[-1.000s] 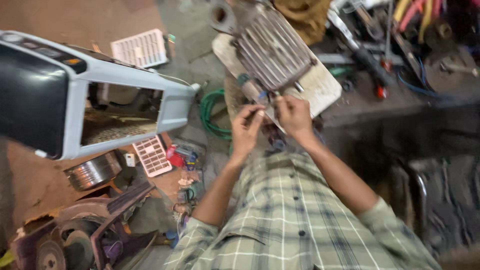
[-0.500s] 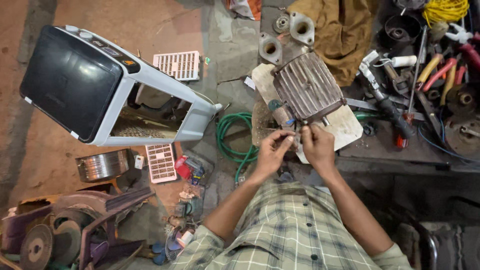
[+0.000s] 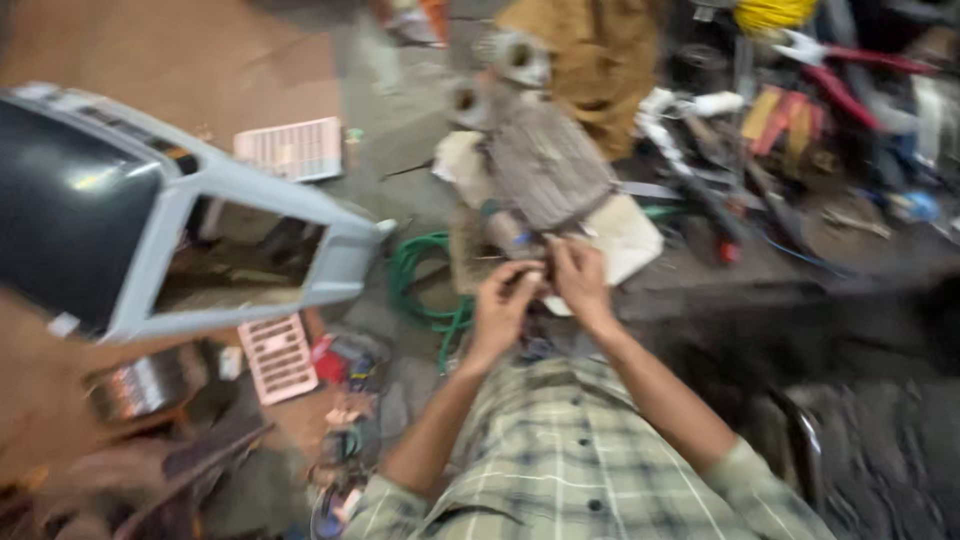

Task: The person disassembles an electric motor on a workbench. They use pliers to work on the motor, pry at the red end bell with a hammer-like tool, remove the fan cover, set parts aside, and use a wrench to loosen and remove bolts from the motor housing while turning the motor over to reach different sides.

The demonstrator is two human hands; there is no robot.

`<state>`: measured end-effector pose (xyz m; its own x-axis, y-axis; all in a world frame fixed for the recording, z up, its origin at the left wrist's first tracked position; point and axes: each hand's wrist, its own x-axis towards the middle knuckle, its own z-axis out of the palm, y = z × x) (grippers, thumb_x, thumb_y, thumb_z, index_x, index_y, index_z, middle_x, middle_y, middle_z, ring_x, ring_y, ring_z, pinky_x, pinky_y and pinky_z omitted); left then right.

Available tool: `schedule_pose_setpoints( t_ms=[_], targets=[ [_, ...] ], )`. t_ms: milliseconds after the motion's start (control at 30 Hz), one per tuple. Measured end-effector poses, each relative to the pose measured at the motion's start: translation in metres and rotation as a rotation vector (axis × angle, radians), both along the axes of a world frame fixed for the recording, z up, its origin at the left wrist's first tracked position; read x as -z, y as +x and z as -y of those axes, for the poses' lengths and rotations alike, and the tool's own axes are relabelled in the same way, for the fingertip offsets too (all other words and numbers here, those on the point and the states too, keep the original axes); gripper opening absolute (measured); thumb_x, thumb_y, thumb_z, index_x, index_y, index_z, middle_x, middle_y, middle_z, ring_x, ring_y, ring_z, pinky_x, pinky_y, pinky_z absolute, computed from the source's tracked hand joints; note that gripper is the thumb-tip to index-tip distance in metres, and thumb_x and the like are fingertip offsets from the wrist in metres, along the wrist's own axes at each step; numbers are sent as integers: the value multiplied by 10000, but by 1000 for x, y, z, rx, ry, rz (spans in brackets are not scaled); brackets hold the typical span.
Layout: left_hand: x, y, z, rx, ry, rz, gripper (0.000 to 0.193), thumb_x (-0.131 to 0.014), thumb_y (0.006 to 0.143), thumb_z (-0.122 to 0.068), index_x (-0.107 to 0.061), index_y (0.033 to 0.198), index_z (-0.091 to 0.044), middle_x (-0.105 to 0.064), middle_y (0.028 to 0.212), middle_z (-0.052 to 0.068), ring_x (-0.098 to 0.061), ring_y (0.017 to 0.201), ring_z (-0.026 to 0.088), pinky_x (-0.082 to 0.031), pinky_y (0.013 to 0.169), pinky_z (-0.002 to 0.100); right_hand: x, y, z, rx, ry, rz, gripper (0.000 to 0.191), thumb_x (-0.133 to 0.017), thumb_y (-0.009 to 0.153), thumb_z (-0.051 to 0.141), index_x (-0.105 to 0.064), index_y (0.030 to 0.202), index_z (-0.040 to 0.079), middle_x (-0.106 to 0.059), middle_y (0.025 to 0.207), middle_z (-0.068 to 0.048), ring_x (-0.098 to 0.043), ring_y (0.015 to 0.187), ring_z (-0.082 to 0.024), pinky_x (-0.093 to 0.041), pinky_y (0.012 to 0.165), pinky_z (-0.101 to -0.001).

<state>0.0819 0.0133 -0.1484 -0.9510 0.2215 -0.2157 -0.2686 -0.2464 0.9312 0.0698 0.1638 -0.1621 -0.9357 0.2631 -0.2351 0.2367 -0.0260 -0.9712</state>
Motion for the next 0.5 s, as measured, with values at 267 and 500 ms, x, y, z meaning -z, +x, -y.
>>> schedule_pose_setpoints(
  t_ms=[267,500],
  targets=[
    [-13,10,-11,-87,-174,-48,166,-645,1016,-108,-693,1146,-17,-720,1032,25,-692,882,101,-572,801,266,-11,3,-12,-95,139,-37,347,-649,1005,276,-710,801,1,-617,624,-40,-549,524,-82,-426,462,-292],
    [-3,18,-24,-196,-281,-121,174,-650,1055,-105,-710,1172,8,-697,993,31,-625,866,77,-505,782,239,3,-3,-13,-286,-104,-41,375,-599,1063,280,-693,844,-9,-641,659,-78,-579,585,-104,-464,535,-326]
  ],
)
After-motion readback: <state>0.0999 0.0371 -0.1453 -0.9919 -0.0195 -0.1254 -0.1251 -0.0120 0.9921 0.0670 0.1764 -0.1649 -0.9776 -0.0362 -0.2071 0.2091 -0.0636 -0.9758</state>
